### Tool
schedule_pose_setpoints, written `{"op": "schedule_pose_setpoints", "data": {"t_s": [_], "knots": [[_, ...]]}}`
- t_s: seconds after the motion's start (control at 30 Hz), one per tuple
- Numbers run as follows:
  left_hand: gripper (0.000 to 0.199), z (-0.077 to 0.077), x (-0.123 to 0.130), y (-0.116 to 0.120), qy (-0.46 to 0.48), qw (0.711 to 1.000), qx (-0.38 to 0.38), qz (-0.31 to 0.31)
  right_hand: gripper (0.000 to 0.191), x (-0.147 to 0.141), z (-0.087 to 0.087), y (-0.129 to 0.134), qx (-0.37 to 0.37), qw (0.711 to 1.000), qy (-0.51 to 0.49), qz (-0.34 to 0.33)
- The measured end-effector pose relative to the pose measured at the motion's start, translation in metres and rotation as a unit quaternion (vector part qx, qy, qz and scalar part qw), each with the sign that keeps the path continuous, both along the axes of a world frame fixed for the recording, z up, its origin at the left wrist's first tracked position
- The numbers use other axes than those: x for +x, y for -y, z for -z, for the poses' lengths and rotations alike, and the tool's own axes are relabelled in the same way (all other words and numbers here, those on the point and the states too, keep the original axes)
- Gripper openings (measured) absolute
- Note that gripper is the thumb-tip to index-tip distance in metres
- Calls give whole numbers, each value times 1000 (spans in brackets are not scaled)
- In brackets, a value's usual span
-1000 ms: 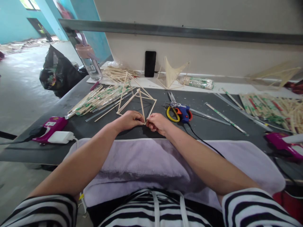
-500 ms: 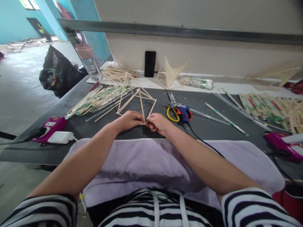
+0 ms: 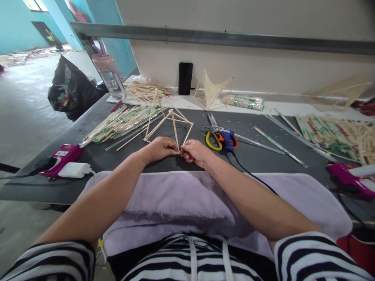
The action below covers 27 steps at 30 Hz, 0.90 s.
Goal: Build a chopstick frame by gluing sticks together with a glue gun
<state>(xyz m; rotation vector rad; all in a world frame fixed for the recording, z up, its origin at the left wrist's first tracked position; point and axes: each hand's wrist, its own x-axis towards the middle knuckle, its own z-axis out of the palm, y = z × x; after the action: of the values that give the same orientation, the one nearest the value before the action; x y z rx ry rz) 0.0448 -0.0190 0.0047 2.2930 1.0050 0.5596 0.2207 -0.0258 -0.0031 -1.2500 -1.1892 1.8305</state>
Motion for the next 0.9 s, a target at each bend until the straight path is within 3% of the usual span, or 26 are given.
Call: {"op": "schedule_pose_setpoints", "data": {"t_s": [0.9], "knots": [[12, -2, 1, 1, -6, 1000, 5, 2, 27, 0, -1, 0, -1, 1000, 6, -4]]}}
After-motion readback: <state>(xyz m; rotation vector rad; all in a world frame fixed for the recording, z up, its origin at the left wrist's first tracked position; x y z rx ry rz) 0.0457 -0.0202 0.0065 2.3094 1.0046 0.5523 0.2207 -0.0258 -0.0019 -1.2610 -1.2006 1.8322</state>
